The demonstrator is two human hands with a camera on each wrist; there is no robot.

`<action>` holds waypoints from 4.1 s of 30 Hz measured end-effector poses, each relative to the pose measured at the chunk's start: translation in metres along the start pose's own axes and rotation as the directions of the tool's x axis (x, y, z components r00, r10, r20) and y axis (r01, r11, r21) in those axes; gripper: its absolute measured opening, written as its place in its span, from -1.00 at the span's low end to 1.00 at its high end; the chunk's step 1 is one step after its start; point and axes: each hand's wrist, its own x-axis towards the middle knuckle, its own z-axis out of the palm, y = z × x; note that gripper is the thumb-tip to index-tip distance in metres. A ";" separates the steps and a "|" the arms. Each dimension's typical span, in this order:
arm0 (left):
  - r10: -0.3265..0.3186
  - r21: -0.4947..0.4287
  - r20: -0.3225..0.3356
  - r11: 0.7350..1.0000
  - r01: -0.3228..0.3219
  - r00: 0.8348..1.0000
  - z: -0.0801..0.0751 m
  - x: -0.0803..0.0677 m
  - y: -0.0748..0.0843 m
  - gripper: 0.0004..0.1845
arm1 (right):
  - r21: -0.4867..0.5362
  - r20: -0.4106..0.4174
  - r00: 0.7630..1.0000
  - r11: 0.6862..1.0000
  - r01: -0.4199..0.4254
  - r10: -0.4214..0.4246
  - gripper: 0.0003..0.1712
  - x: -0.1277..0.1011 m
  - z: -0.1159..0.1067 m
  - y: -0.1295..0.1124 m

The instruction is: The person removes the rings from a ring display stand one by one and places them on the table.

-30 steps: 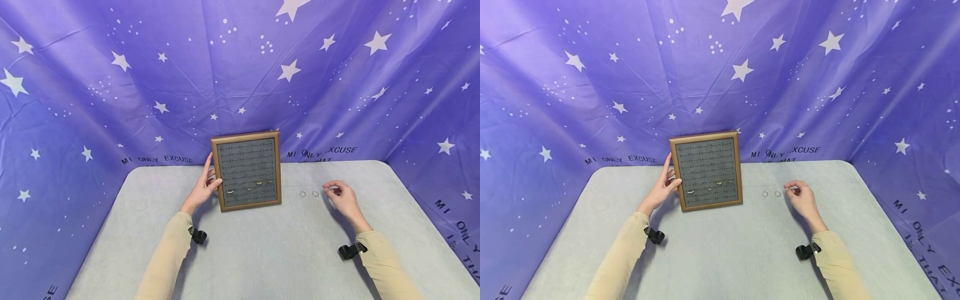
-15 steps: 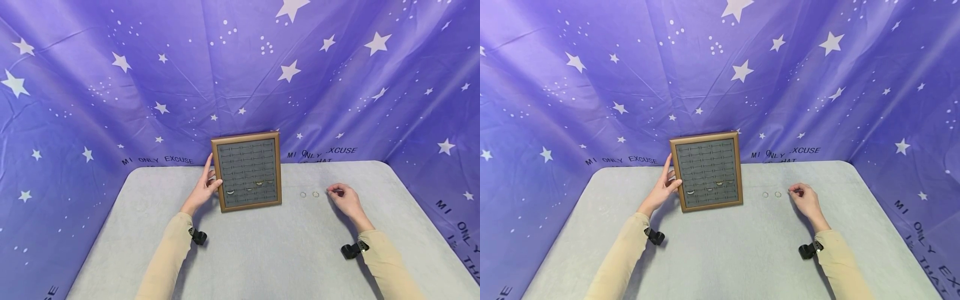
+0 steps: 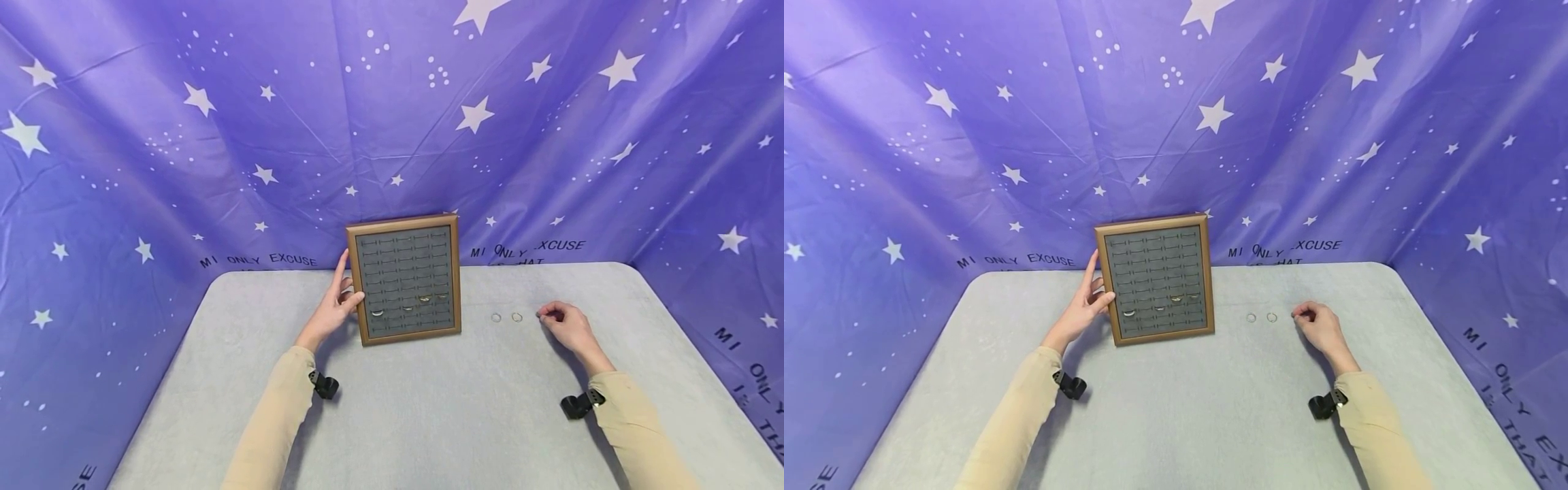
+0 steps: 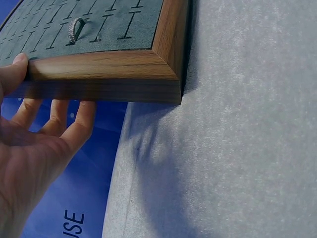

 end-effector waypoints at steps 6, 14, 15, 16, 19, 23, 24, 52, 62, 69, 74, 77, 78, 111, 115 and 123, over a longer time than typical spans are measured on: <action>0.016 -0.010 -0.007 1.000 -0.016 1.000 -0.004 0.005 -0.016 -0.05 | -0.009 0.014 1.000 1.000 0.012 -0.012 -0.92 0.000 0.000 0.001; 0.032 0.005 -0.024 0.999 -0.032 0.999 -0.005 0.009 -0.027 -0.03 | -0.013 0.031 0.999 1.000 0.017 -0.017 -0.88 -0.002 -0.002 0.001; 0.035 0.007 -0.026 0.999 -0.035 0.999 -0.005 0.009 -0.027 -0.03 | -0.012 0.030 0.999 1.000 0.014 -0.014 -0.88 -0.002 -0.003 0.000; 0.039 0.009 -0.026 0.999 -0.039 0.999 -0.005 0.009 -0.027 -0.04 | -0.008 0.028 1.000 1.000 0.009 -0.009 -0.88 -0.003 -0.003 0.000; 0.046 0.007 -0.024 0.999 -0.046 0.999 -0.005 0.009 -0.027 -0.04 | 0.013 0.022 1.000 1.000 -0.013 0.012 -0.86 -0.004 -0.005 -0.004; 0.047 -0.011 -0.021 0.999 -0.047 0.999 -0.005 0.009 -0.026 -0.04 | 0.064 0.011 1.000 0.998 -0.026 0.026 -0.82 -0.008 -0.004 -0.012; 0.044 -0.013 -0.021 0.999 -0.044 0.999 -0.005 0.009 -0.026 -0.04 | 0.077 0.010 1.000 0.997 -0.028 0.027 -0.81 -0.009 -0.003 -0.014; 0.025 -0.004 0.009 1.000 -0.025 1.000 0.000 -0.001 -0.001 -0.05 | 0.355 0.144 0.989 0.934 -0.029 -0.024 -0.72 -0.009 0.029 -0.080; 0.029 -0.008 -0.009 1.000 -0.029 1.000 -0.004 0.008 -0.027 -0.03 | 0.395 0.117 0.992 0.919 0.007 -0.057 -0.73 -0.011 0.044 -0.093; 0.051 0.025 -0.037 0.998 -0.050 0.998 -0.003 0.007 -0.029 -0.03 | 0.409 0.147 0.988 0.912 -0.009 -0.056 -0.75 -0.012 0.054 -0.101; 0.065 0.050 -0.050 0.997 -0.063 0.997 -0.002 0.007 -0.027 -0.04 | 0.424 0.139 0.989 0.906 -0.013 -0.051 -0.75 -0.012 0.059 -0.107; 0.076 0.062 -0.059 0.995 -0.072 0.995 -0.002 0.008 -0.027 -0.03 | 0.435 0.123 0.990 0.900 0.001 -0.061 -0.75 -0.012 0.060 -0.112; 0.081 0.066 -0.063 0.995 -0.076 0.995 -0.001 0.008 -0.027 -0.02 | 0.446 0.123 0.990 0.895 0.002 -0.063 -0.74 -0.012 0.059 -0.116; 0.087 0.049 -0.079 0.995 -0.083 0.993 0.008 0.000 0.001 -0.05 | 0.447 0.083 0.973 0.880 0.159 -0.217 -0.73 0.002 0.086 -0.164; 0.090 0.050 -0.077 0.995 -0.086 0.993 0.008 0.001 0.001 -0.05 | 0.433 0.078 0.971 0.885 0.171 -0.225 -0.73 0.002 0.089 -0.166; 0.073 0.073 -0.077 0.995 -0.068 0.994 0.010 0.000 0.002 -0.05 | 0.347 0.030 0.955 0.900 0.266 -0.294 -0.76 0.008 0.098 -0.171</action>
